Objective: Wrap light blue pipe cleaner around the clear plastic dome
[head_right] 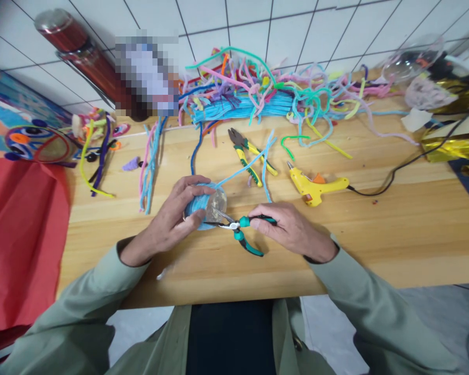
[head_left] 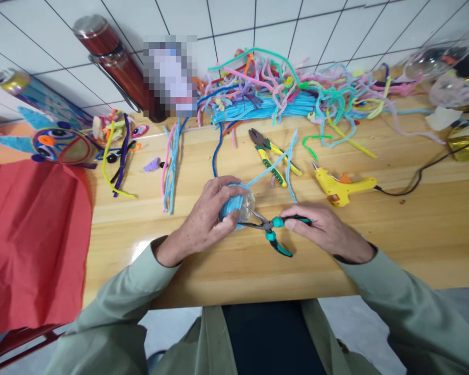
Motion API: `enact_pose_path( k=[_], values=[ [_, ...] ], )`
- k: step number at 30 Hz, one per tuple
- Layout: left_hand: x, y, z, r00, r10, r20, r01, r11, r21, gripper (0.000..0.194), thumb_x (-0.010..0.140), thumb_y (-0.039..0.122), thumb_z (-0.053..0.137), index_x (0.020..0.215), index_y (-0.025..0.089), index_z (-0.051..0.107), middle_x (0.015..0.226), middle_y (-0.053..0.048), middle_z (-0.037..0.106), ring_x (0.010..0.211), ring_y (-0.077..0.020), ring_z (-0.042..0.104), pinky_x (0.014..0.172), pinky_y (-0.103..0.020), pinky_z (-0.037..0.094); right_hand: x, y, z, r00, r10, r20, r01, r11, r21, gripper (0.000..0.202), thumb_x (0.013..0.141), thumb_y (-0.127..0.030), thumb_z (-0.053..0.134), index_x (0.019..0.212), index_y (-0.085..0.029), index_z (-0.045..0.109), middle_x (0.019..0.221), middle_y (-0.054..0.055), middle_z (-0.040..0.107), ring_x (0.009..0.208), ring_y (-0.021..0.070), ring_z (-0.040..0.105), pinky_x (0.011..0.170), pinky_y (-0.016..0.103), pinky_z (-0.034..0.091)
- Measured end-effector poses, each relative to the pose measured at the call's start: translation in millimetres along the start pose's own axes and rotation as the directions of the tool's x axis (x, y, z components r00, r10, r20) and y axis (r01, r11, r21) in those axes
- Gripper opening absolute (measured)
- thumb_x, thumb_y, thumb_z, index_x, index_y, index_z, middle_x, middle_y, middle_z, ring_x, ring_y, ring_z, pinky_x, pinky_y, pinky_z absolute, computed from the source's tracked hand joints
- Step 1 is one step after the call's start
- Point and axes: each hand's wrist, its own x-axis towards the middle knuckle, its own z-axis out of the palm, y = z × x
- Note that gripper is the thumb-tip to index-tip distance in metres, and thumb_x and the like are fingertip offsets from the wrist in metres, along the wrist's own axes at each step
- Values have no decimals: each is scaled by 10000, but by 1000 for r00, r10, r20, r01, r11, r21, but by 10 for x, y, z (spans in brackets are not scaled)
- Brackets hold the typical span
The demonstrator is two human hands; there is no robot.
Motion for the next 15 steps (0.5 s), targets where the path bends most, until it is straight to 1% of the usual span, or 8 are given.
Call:
enact_pose_path(
  k=[4, 9, 12, 15],
  values=[
    [2, -9, -9, 1000, -23, 1, 23, 1000, -6, 331, 1077, 269, 513, 1404, 248, 561, 1472, -146, 566, 1415, -305, 551, 1204, -547, 481, -3, 2, -12, 1000, -5, -5, 5, 1000, -6, 279, 1090, -419, 605, 1048, -223, 800, 865, 35, 827, 727, 175, 729, 670, 289, 509],
    [6, -120, -21, 999, -24, -23, 22, 998, -52, 327, 1060, 276, 533, 1382, 246, 582, 1459, -143, 585, 1413, -298, 558, 1210, -548, 486, -11, 22, -89, 999, -4, -35, 3, 1000, -25, 255, 1064, -411, 634, 1012, -235, 810, 821, 16, 819, 674, 169, 721, 654, 290, 511],
    [7, -170, -17, 999, -29, -35, 27, 998, -62, 328, 1054, 294, 540, 1375, 250, 590, 1458, -141, 596, 1402, -305, 568, 1204, -560, 492, -4, 26, -94, 1000, -1, -6, 1, 999, -38, 249, 1060, -403, 629, 1016, -242, 814, 836, 18, 823, 689, 175, 730, 675, 295, 526],
    [7, -169, -12, 999, -25, -35, 23, 998, -61, 331, 1053, 291, 542, 1378, 255, 590, 1456, -139, 598, 1404, -310, 569, 1199, -565, 495, 6, 24, -63, 1000, -5, 25, 7, 998, -57, 245, 1069, -380, 613, 1027, -239, 810, 876, 35, 833, 743, 187, 752, 707, 298, 537]
  ],
)
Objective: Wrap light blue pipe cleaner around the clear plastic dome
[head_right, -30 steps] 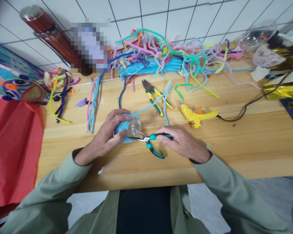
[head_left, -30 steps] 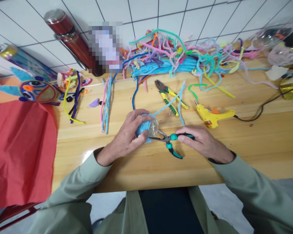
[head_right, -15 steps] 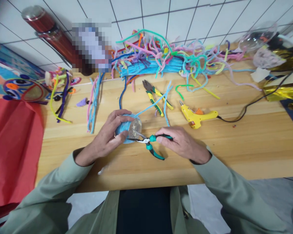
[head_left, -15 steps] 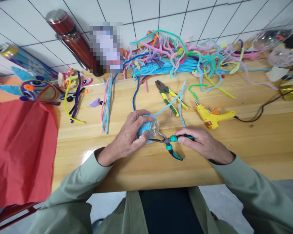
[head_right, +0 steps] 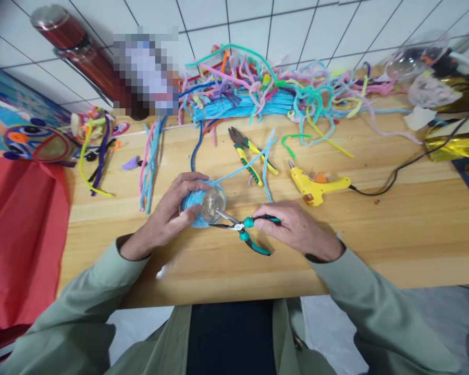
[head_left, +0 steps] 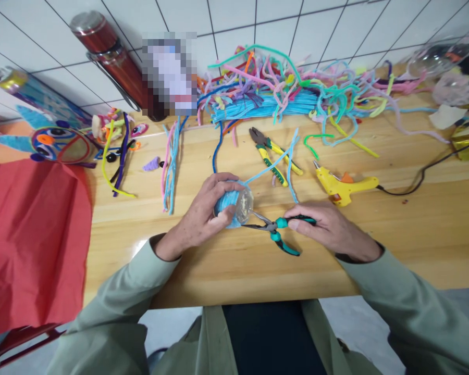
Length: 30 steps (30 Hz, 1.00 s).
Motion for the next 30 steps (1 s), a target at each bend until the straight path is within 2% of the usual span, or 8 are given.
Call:
enact_pose_path(
  k=[14, 30],
  values=[
    [-2, 44, 0, 1000, -7, 9, 7, 1000, 11, 328, 1055, 282, 532, 1379, 260, 580, 1466, -139, 588, 1416, -307, 563, 1209, -571, 487, 5, -37, 53, 999, -9, -32, 9, 1000, 4, 263, 1089, -397, 599, 1033, -233, 796, 854, 35, 830, 713, 177, 731, 657, 294, 506],
    [0, 55, 26, 1000, 22, 5, -22, 1000, 20, 331, 1041, 256, 540, 1368, 249, 582, 1457, -145, 589, 1410, -302, 567, 1204, -558, 491, 6, -42, 65, 1000, -7, -17, 7, 1000, 6, 242, 1082, -370, 609, 1031, -220, 791, 835, 27, 812, 698, 169, 711, 645, 289, 481]
  ],
)
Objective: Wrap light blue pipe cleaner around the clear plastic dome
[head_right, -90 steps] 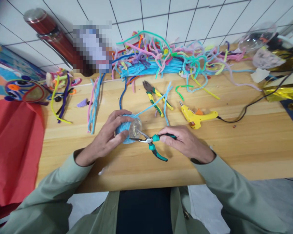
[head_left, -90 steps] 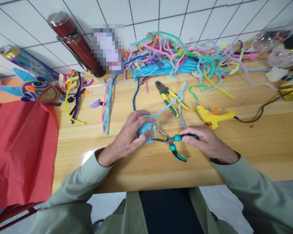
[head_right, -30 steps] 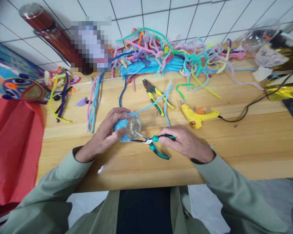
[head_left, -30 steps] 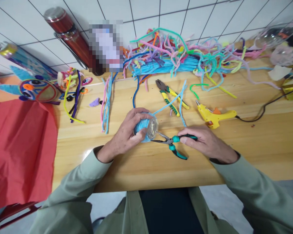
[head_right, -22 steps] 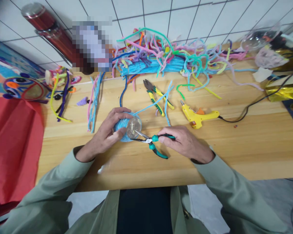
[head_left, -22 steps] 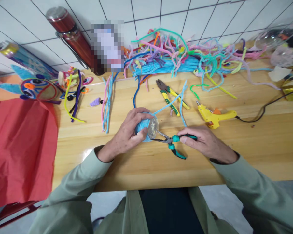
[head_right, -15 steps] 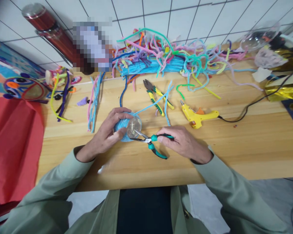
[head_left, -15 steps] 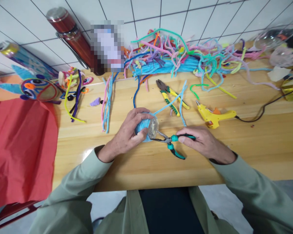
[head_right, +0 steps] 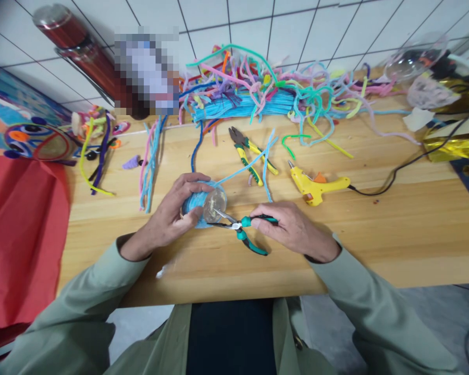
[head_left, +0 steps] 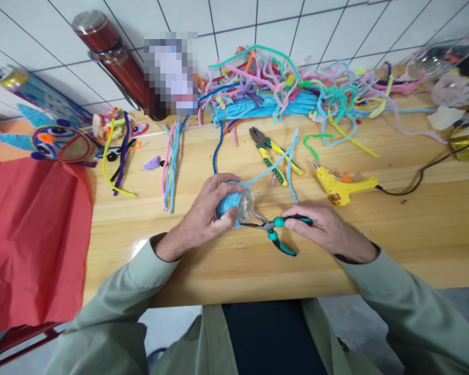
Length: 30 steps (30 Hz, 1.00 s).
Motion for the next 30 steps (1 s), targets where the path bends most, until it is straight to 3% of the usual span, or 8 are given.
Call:
enact_pose_path(
  k=[21, 30],
  values=[
    [-8, -13, 21, 999, 26, -21, -26, 1000, -3, 359, 1017, 202, 553, 1373, 238, 580, 1441, -143, 585, 1398, -295, 569, 1202, -540, 493, -2, 6, 1, 1000, 21, 18, -21, 999, 28, 287, 1087, -398, 589, 1005, -211, 790, 803, 23, 786, 662, 154, 662, 638, 280, 455],
    [-6, -4, 7, 1000, 27, -5, -27, 1000, 14, 370, 1011, 207, 559, 1379, 243, 576, 1450, -143, 583, 1395, -306, 573, 1202, -554, 496, -16, -15, -106, 987, 149, 56, -156, 977, 144, 278, 1034, -450, 645, 992, -232, 811, 838, 17, 796, 718, 187, 700, 665, 310, 493]
  ],
)
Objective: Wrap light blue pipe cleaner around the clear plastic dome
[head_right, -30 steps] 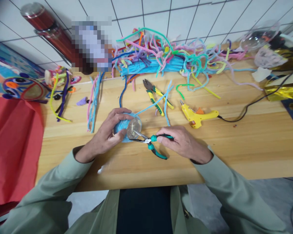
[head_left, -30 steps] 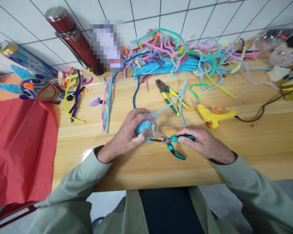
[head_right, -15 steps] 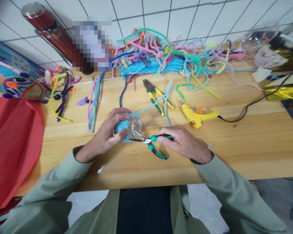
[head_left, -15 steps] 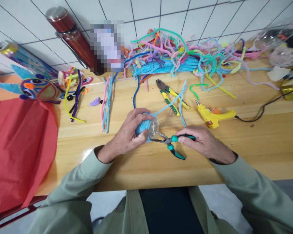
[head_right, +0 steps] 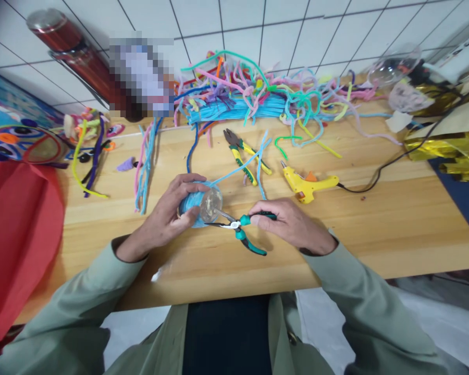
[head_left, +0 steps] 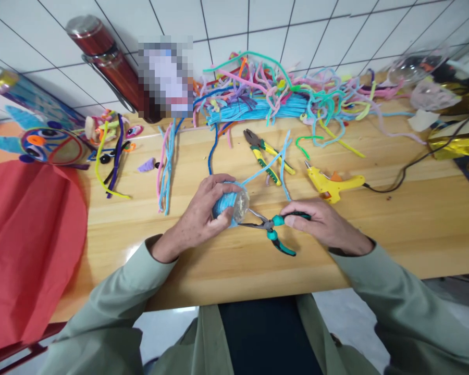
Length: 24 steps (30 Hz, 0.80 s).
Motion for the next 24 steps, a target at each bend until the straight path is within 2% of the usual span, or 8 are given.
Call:
enact_pose_path(
  k=[3, 5, 9, 12, 14, 20, 22, 24],
  values=[
    [0, -6, -5, 1000, 1, 3, -1, 1000, -3, 365, 1017, 201, 561, 1379, 238, 577, 1450, -143, 579, 1398, -297, 569, 1206, -540, 494, -77, 5, -128, 988, 82, -130, -77, 996, 41, 311, 993, -534, 683, 964, -254, 815, 808, 23, 763, 709, 215, 672, 647, 346, 492],
    [-2, -15, -1, 1000, 10, -3, -10, 1000, -4, 350, 1027, 216, 560, 1376, 236, 580, 1445, -143, 580, 1396, -293, 569, 1209, -534, 491, -174, 34, -247, 938, 171, -301, -152, 985, 86, 306, 954, -562, 726, 935, -266, 803, 794, 26, 723, 717, 226, 647, 646, 362, 484],
    [-1, -36, 17, 999, 40, -18, -40, 999, -14, 341, 1031, 229, 557, 1371, 233, 587, 1429, -142, 587, 1383, -294, 577, 1210, -531, 485, -453, 143, -521, 732, 331, -595, -222, 942, 251, 289, 912, -549, 778, 847, -271, 732, 648, -19, 493, 572, 160, 405, 552, 331, 297],
    [3, -54, 27, 999, 46, -28, -47, 998, -28, 348, 1019, 215, 560, 1364, 226, 593, 1426, -145, 590, 1385, -298, 579, 1215, -527, 481, -707, 230, -676, 606, 421, -675, -244, 906, 346, 356, 856, -532, 821, 708, -273, 626, 612, -31, 377, 551, 152, 293, 536, 344, 207],
    [4, -63, 31, 999, 44, -33, -45, 998, -35, 349, 1011, 205, 558, 1358, 222, 598, 1418, -145, 590, 1379, -295, 583, 1215, -520, 480, -896, 280, -729, 554, 484, -678, -311, 875, 371, 355, 824, -526, 828, 681, -283, 613, 601, -26, 373, 547, 160, 277, 533, 350, 189],
    [9, -73, 45, 996, 68, -49, -69, 997, -31, 344, 1009, 212, 545, 1346, 220, 611, 1391, -135, 597, 1362, -290, 586, 1206, -500, 487, -1383, 437, -796, 562, 582, -588, -579, 784, 223, 371, 788, -622, 789, 775, -257, 725, 651, 9, 531, 598, 195, 445, 551, 358, 329],
    [11, -74, 49, 996, 71, -56, -72, 997, -29, 332, 1019, 226, 538, 1342, 219, 615, 1380, -133, 600, 1355, -289, 587, 1200, -497, 492, -1469, 501, -841, 567, 553, -610, -634, 766, 105, 420, 791, -673, 751, 792, -253, 741, 679, 33, 604, 638, 230, 522, 580, 379, 399],
    [13, -75, 50, 995, 71, -63, -73, 997, -31, 327, 1020, 232, 542, 1339, 223, 615, 1376, -132, 604, 1350, -292, 590, 1194, -502, 496, -1521, 563, -880, 603, 488, -631, -656, 753, -44, 417, 825, -682, 710, 788, -269, 747, 744, 73, 695, 715, 290, 622, 640, 421, 473]
  ],
)
